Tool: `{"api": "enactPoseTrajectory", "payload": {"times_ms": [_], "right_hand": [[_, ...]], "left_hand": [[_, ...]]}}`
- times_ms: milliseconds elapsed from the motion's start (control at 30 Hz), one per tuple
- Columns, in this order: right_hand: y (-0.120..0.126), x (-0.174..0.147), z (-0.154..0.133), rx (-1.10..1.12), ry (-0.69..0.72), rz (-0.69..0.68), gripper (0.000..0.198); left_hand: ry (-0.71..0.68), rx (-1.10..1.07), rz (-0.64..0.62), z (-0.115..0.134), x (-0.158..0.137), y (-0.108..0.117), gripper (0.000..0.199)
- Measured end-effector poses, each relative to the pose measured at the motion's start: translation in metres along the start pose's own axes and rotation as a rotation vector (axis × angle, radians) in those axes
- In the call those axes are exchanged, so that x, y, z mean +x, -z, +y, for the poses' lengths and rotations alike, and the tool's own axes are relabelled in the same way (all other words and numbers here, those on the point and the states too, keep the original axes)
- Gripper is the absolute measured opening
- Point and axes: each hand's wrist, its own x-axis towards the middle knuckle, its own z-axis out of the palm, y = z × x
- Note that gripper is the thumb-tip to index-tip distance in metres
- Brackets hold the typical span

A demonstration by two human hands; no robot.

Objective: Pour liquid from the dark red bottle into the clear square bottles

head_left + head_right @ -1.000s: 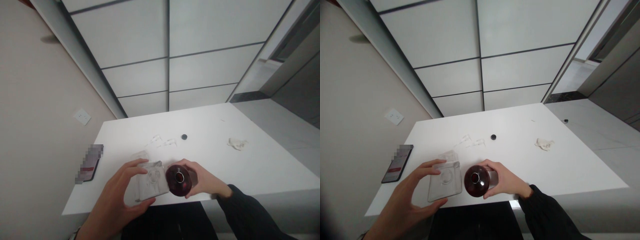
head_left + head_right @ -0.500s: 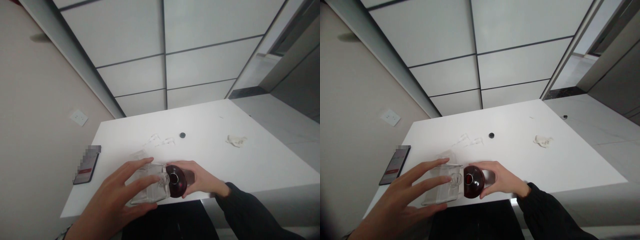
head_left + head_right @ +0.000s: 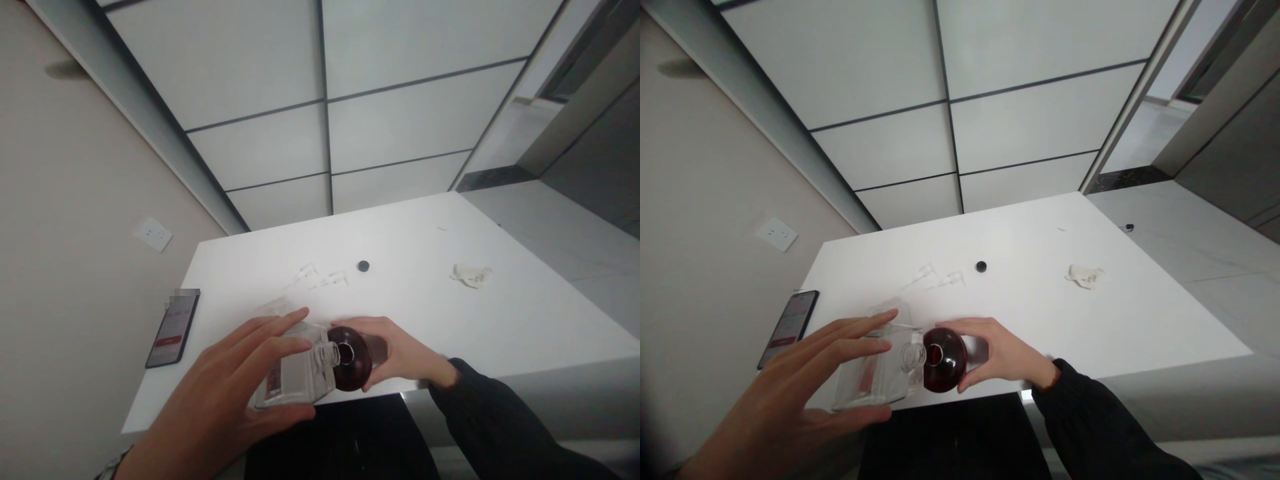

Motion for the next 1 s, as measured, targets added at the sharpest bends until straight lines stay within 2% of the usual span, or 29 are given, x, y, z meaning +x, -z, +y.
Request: {"api": "enactPoseTrajectory", "payload": {"times_ms": [433, 1000], "right_hand": [[0.000, 0.000, -0.001, 0.013, 0.033, 0.000, 0.087], [0.001, 0.000, -0.001, -0.014, 0.040, 0.005, 0.089]], "left_hand": [[-0.058, 0.070, -0.002, 0.001, 0.006, 0.004, 0.037], [-0.121, 0.118, 0.003, 0.003, 0.012, 0.010, 0.039]]}}
